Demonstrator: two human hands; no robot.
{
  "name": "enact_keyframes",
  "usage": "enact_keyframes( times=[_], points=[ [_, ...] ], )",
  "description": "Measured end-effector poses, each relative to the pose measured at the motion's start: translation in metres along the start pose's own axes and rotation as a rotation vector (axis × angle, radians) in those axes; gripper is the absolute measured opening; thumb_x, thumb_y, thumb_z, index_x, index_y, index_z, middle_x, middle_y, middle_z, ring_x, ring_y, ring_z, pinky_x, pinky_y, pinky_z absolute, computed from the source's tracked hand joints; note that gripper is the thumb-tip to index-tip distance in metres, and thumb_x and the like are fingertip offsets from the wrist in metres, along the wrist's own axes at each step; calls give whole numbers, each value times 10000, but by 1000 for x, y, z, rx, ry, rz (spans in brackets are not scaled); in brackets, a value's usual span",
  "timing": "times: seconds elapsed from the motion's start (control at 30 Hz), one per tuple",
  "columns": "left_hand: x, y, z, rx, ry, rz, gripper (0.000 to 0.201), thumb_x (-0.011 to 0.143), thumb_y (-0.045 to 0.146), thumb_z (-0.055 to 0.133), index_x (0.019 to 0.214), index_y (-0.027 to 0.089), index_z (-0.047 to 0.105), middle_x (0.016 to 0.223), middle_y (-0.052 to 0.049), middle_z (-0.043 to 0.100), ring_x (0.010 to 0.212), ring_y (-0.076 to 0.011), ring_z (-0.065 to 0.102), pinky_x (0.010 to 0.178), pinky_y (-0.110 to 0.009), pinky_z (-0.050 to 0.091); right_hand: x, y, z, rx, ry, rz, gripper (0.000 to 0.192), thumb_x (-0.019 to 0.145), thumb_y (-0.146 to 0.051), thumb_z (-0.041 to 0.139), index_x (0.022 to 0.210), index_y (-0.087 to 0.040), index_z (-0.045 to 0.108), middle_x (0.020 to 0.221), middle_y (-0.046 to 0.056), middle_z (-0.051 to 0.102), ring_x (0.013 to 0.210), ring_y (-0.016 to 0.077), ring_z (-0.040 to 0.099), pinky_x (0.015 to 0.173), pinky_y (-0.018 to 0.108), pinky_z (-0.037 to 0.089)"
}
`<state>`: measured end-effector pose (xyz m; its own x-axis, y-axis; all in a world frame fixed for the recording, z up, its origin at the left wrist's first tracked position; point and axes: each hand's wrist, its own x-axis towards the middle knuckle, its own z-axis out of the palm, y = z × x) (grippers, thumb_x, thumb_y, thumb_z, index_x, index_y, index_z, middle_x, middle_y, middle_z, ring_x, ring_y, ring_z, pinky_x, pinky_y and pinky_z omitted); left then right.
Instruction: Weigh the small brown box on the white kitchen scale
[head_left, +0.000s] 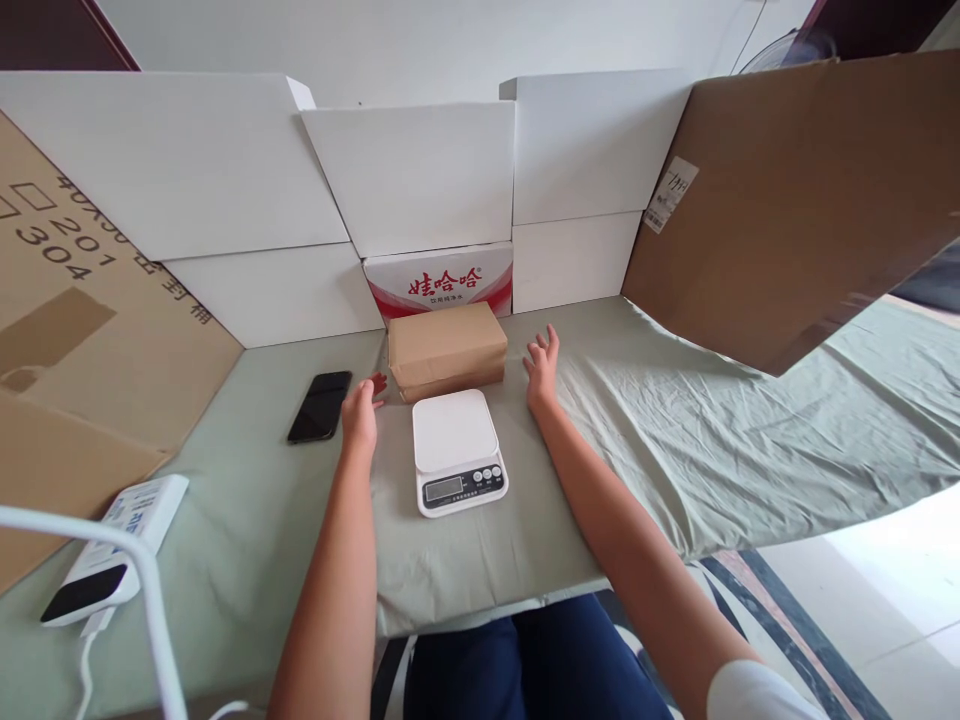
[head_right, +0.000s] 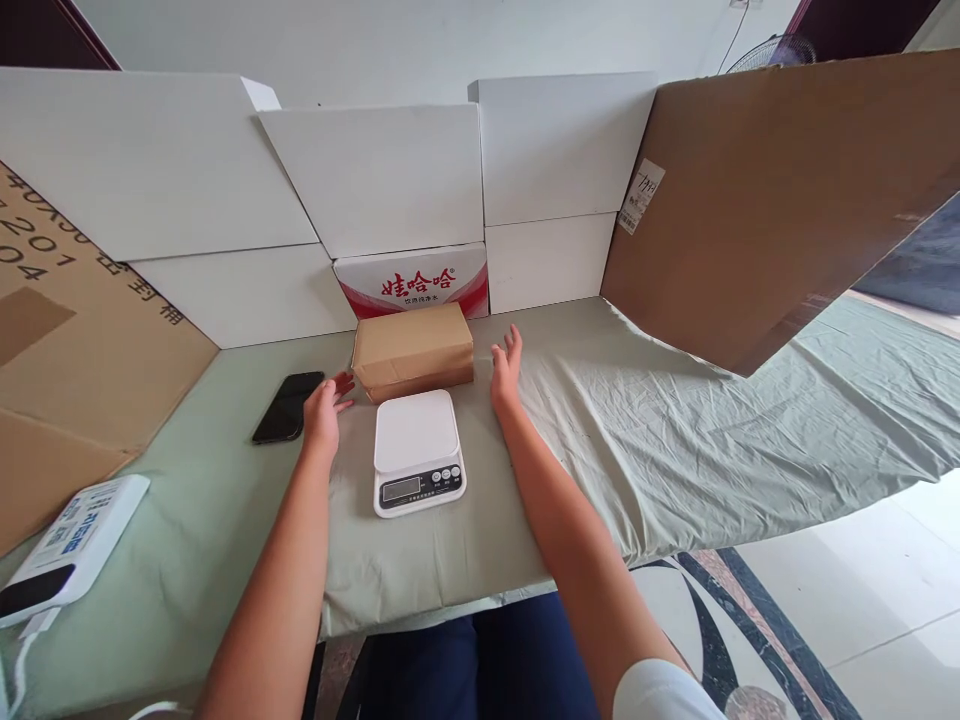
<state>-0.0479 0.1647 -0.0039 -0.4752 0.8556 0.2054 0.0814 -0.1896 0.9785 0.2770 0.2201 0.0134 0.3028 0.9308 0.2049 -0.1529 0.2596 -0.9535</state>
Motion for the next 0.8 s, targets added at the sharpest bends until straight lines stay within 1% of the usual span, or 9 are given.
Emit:
enact_keyframes(
  times=[0.07, 0.2, 0.33, 0.4, 0.5, 0.63, 0.7, 0.8],
  points=[
    [1, 0, 2, -27, 31, -7, 598, 852, 638, 577, 1146, 140, 730, 1279, -216, 743, 1177, -322, 727, 845, -395, 594, -3, 2, 2, -30, -60, -31, 821, 919, -535, 473, 1654, -306, 186, 1739, 150, 303, 1610, 295, 336, 1251, 626, 328],
    [0, 1, 8, -84, 44, -22, 635, 866, 659, 554, 1215, 149, 705, 1372, -234, 701, 1284, -332, 685, 913, -414, 587, -10, 7, 13, -101, -216, -121, 802, 938, -588, 488, 1650, -300, 258, 1766, 98, 276, 1639, 277, 287, 1300, 569, 291],
    [-3, 0, 14, -157, 40, -45, 619, 874, 636, 576, 1220, 143, 718, 1391, -236, 697, 1355, -345, 643, 1022, -459, 552, -15, 2, 20, -107, -321, -115, 801, 925, -586, 509, 1640, -279, 318, 1748, 67, 345, 1630, 288, 309, 1325, 560, 271],
    [-5, -1, 19, -187, 23, -44, 636, 881, 648, 587, 1253, 149, 719, 1441, -225, 672, 1404, -340, 605, 1084, -465, 519, -18, -2, 22, -110, -344, -126, 815, 915, -573, 525, 1644, -269, 325, 1745, 46, 358, 1637, 288, 295, 1350, 544, 228],
    [-9, -5, 26, -221, -42, -17, 665, 898, 684, 598, 1334, 192, 701, 1537, -173, 615, 1478, -320, 534, 1158, -446, 470, -23, -8, 25, -122, -363, -137, 823, 913, -538, 545, 1657, -276, 313, 1757, 2, 337, 1662, 269, 231, 1381, 488, 164],
    [-14, -8, 34, -229, -149, 8, 681, 899, 712, 624, 1369, 222, 683, 1555, -131, 606, 1499, -305, 508, 1225, -423, 405, -27, -10, 29, -118, -373, -126, 848, 904, -524, 567, 1667, -290, 281, 1753, -20, 343, 1683, 267, 155, 1391, 478, 129],
    [-16, -8, 36, -234, -174, 18, 688, 897, 718, 630, 1377, 227, 675, 1554, -126, 606, 1508, -298, 496, 1249, -415, 369, -29, -10, 30, -128, -373, -131, 850, 910, -533, 566, 1669, -290, 271, 1751, -8, 346, 1680, 277, 168, 1390, 492, 127],
    [-20, -5, 37, -249, -181, 6, 725, 887, 749, 616, 1388, 227, 660, 1556, -136, 598, 1512, -304, 489, 1247, -423, 368, -32, -10, 30, -150, -367, -160, 855, 935, -566, 550, 1680, -278, 244, 1764, 20, 312, 1662, 293, 227, 1387, 509, 126]
  ],
)
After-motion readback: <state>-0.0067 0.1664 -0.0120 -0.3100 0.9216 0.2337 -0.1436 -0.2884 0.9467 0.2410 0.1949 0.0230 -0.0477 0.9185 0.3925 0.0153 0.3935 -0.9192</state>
